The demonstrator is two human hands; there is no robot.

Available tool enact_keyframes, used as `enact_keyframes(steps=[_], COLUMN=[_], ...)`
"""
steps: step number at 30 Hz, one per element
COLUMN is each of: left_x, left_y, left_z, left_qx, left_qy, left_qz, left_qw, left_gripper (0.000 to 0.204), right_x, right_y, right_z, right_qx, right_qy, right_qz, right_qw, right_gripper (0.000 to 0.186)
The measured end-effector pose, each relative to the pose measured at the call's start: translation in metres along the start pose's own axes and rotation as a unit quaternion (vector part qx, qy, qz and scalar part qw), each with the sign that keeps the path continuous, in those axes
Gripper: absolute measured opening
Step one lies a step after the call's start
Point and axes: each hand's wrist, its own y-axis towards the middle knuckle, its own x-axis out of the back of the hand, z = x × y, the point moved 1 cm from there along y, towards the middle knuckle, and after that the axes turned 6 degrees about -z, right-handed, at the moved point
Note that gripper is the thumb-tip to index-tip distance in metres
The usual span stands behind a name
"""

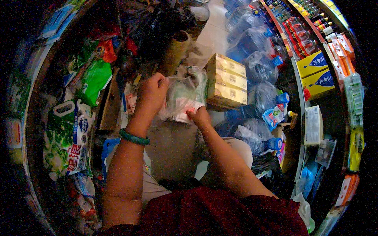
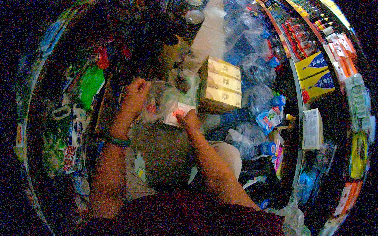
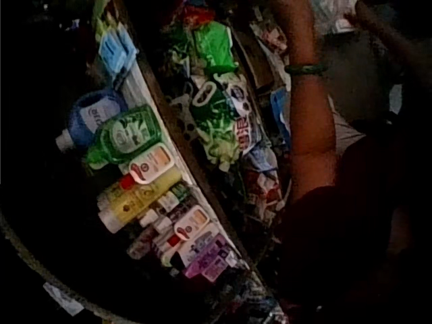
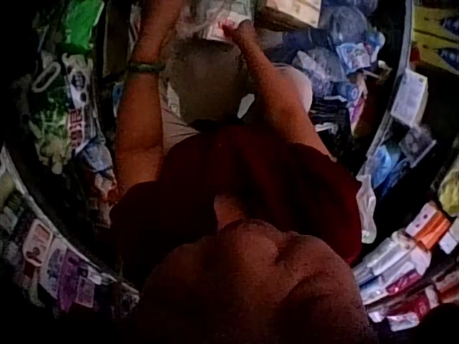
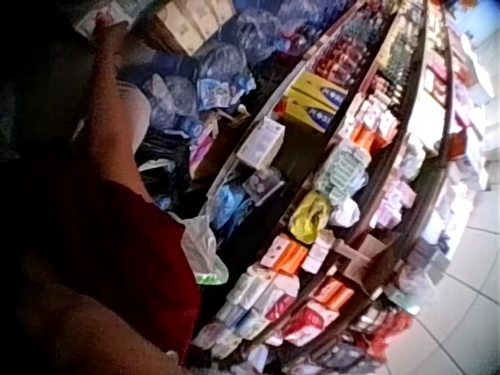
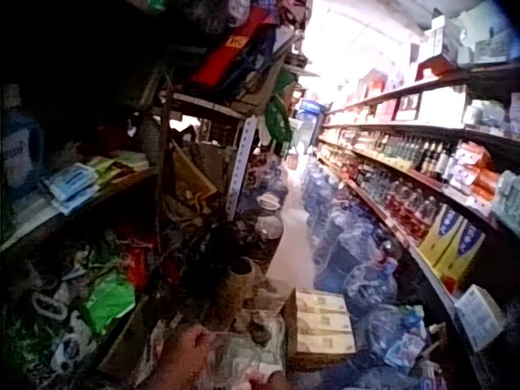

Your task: The person sits on the floor in a cluttered storage area and repeatedly picks up small white packets, stamps them with a red hand stamp, and places them into a plastic bag. The person also handles a blue box and other items on the floor.

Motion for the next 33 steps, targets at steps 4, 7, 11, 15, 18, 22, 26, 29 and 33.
enact_keyframes(steps=[4,7,11,15,18,22,26,29,33], left_x=[0.003,0.002,-0.001,0.005,0.002,-0.006,0.007,0.001,-0.011], left_y=[0.004,0.005,0.007,0.006,0.009,0.008,0.001,-0.001,-0.001], left_z=[0.007,0.005,0.009,0.016,0.015,0.004,0.002,-0.007,0.000], left_qx=[-0.038,-0.038,-0.046,-0.027,-0.025,-0.057,-0.003,0.024,-0.049], left_qy=[0.033,0.029,0.016,0.014,0.022,0.008,0.024,0.021,0.019], left_qz=[-0.021,-0.024,-0.028,-0.036,-0.036,-0.020,-0.026,0.000,0.014], left_qw=[0.999,0.999,0.998,0.999,0.999,0.998,0.999,0.999,0.999], left_gripper=[0.020,0.020,0.020,0.020,0.021,0.021,0.021,0.021,0.021], right_x=[-0.010,-0.029,-0.044,-0.035,-0.024,-0.004,0.098,0.171,0.192], right_y=[0.010,0.034,0.054,0.027,0.025,0.046,-0.004,-0.049,-0.068], right_z=[-0.008,-0.032,-0.053,-0.023,-0.021,-0.042,0.035,0.076,0.095], right_qx=[-0.016,-0.066,-0.065,-0.048,-0.054,0.048,0.105,0.150,0.286], right_qy=[0.007,0.072,0.164,0.332,0.372,0.338,0.462,0.510,0.166], right_qz=[-0.020,0.075,0.121,0.133,0.080,-0.082,0.031,0.058,0.042], right_qw=[1.000,0.992,0.977,0.933,0.923,0.937,0.880,0.845,0.943], right_gripper=[0.062,0.055,0.044,0.036,0.033,0.036,0.040,0.040,0.039])
